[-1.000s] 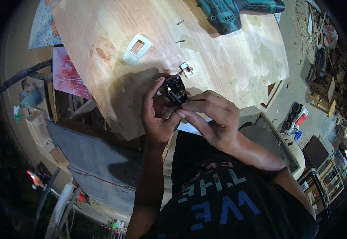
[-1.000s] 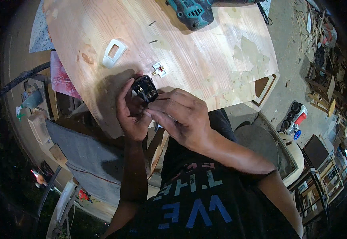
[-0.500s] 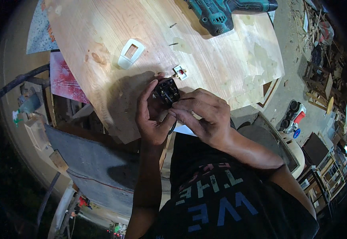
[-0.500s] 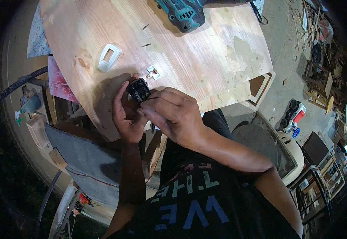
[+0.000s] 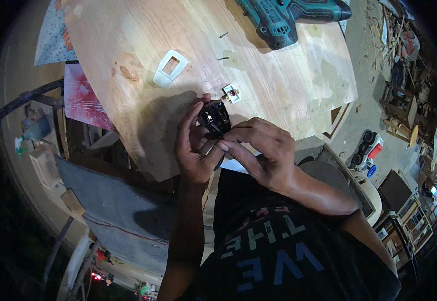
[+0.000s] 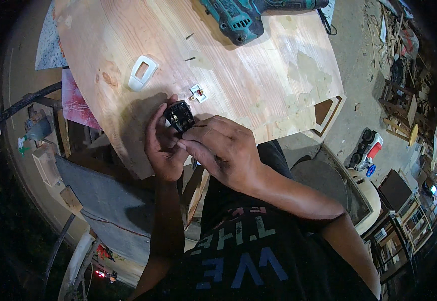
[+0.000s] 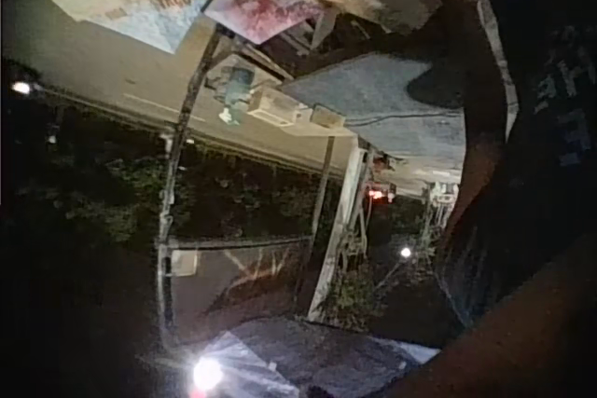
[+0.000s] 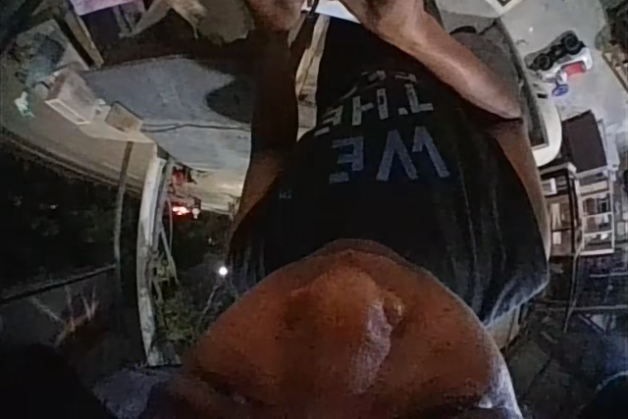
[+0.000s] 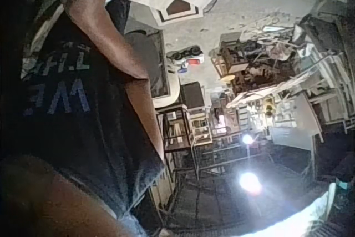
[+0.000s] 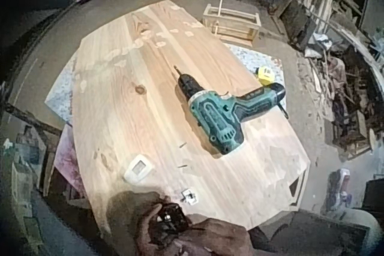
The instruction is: The person assembles a small electrical component by hand, using a screwdriver to tighten screws on a black plastic housing. They handle a white plastic piece and a small metal screw, placing them on a wooden workbench. A cordless drill and other tools are visible on the table.
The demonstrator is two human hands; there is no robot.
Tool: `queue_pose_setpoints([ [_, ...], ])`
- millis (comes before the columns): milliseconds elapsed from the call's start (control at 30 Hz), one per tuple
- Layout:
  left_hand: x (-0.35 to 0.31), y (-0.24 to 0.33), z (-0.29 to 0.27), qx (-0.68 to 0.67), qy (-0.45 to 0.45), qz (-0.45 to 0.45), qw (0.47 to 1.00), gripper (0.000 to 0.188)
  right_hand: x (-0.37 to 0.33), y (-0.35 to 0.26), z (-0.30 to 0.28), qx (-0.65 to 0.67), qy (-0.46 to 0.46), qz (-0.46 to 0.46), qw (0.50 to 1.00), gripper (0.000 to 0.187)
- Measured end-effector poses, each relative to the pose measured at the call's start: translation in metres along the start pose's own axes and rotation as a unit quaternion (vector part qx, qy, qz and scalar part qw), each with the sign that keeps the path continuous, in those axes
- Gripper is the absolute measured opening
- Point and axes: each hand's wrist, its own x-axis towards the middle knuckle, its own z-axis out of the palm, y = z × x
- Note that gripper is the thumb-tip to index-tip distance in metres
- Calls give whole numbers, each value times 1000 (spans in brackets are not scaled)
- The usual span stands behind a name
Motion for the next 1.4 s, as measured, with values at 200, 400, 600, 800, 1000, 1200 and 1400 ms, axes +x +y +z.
queue_pose_setpoints([
  [200, 1, 0, 1, 40, 3, 6, 999, 74, 5, -5, -3, -10, -14, 25, 1000, 16],
  [400, 1, -4, 0, 10, -6, 17, 1000, 75, 7, -5, -5, -3, -29, 42, 999, 16],
  [600, 0, -3, -1, -1, -7, 13, 1000, 75, 11, -6, -5, -12, -38, 46, 998, 16],
  [800, -2, -6, -2, -8, 6, -5, 1000, 77, 11, -5, -4, -13, -43, 47, 998, 16],
  [1000, -1, -4, -1, 11, 5, -7, 1000, 77, 11, -3, -4, -10, -44, 47, 998, 15],
  [1200, 0, -5, -2, 4, -3, 6, 1000, 76, 14, -4, -5, -18, -45, 30, 998, 15],
  [1400, 0, -1, 0, -2, 2, -5, 1000, 75, 13, -7, -6, -8, -46, 38, 998, 15],
])
